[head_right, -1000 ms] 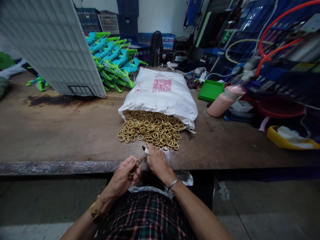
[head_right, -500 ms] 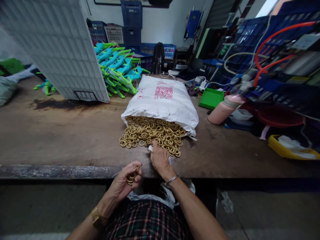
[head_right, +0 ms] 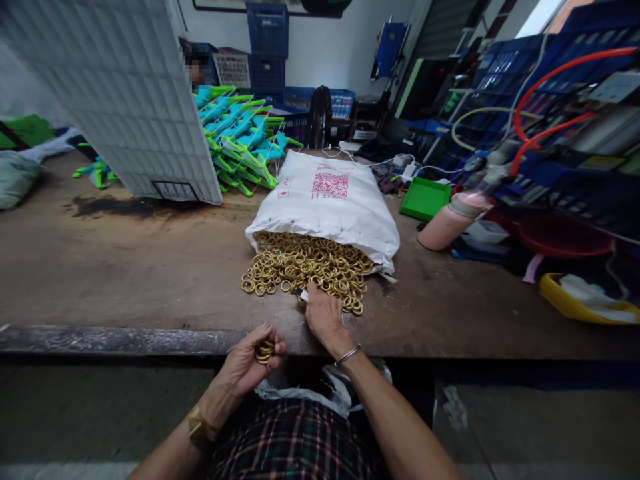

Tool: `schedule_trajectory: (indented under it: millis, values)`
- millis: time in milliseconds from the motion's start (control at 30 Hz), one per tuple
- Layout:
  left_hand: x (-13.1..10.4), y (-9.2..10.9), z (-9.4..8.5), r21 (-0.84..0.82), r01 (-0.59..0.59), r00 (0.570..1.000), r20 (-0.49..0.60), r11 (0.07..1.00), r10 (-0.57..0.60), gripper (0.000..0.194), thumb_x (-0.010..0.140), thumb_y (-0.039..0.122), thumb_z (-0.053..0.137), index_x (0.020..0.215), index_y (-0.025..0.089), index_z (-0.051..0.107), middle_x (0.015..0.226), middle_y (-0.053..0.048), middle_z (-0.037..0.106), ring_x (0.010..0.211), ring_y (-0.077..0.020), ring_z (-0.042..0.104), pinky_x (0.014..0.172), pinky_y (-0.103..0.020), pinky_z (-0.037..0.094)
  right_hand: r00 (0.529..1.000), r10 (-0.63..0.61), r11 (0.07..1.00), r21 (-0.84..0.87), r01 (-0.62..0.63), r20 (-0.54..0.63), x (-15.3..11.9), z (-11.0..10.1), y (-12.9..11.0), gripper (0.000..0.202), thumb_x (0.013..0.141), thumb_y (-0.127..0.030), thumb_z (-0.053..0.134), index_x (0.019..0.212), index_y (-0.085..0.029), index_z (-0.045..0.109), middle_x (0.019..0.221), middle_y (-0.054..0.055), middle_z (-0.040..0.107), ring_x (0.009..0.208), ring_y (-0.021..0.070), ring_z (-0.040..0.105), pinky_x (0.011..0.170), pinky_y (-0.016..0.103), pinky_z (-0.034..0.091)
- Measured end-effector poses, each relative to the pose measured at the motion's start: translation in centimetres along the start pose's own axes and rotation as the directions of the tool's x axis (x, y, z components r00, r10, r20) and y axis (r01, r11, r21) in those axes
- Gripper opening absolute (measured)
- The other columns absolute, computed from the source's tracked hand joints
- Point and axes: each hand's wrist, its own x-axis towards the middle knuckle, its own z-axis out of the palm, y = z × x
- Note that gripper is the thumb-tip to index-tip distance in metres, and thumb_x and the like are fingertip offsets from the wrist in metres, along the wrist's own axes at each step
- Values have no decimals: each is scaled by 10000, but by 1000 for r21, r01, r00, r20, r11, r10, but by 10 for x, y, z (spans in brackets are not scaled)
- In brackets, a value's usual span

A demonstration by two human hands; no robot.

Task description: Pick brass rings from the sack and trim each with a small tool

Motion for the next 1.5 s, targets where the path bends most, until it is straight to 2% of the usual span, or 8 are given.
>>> schedule_trajectory:
  millis: [200,300,500,600,700,967,1267,1500]
  values:
    - [2,-1,7,57,10,1000,6,998,-10,294,667,341,668,689,163,435,547,61,432,431,-35,401,368,-131,232,1000,-3,993,115,6,-22,0,0,6,186,805,-155,373,910,-185,523,704,39,608,602,147,546,529,244,245]
    - [4,0,10,203,-79,997,-6,976,82,296,658,355,667,757,174,455,546,68,428,437,-43,411,367,-131,246,999,-28,930,367,39,-35,-1,-2,10,185,831,-229,335,851,-182,512,611,2,529,554,128,478,532,236,268]
    - [17,4,13,574,-287,931,-22,767,364,345,677,386,606,910,159,492,569,52,496,435,-62,455,373,-151,328,989,-27,403,907,-121,144,-9,-6,14,246,797,-406,393,658,-202,388,515,-74,369,426,71,326,423,191,266]
    - [23,6,14,699,-305,906,3,647,423,340,717,350,554,985,148,496,559,60,503,358,-42,412,353,-152,318,934,-111,90,940,-330,339,-18,-9,12,277,753,-468,471,724,-217,359,492,-113,320,333,39,206,338,171,165]
    - [25,5,15,749,-319,897,42,581,439,351,730,328,542,1032,151,513,548,68,487,337,-36,389,345,-152,311,882,-251,-61,903,-426,399,-27,-12,9,316,726,-481,533,754,-215,365,503,-119,331,328,19,201,333,153,160]
    - [25,4,17,786,-293,927,93,544,364,278,735,382,541,846,131,587,503,48,475,375,-53,385,382,-178,307,786,-448,-168,824,-542,426,-35,-8,11,277,761,-421,560,766,-199,393,483,-122,332,340,5,191,343,135,179]
    - [24,-2,17,784,-321,919,124,531,373,229,749,384,531,755,156,528,488,62,447,410,-54,362,444,-189,297,823,-399,-220,828,-515,405,-35,-4,11,263,772,-402,551,753,-207,377,484,-122,352,331,3,191,329,131,182]
    - [25,-6,14,819,-372,890,179,438,420,229,772,377,512,721,155,527,527,55,435,475,-65,359,490,-192,305,875,-234,-60,892,-448,423,-33,0,4,333,743,-505,513,699,-208,368,470,-114,376,306,13,216,294,138,176]
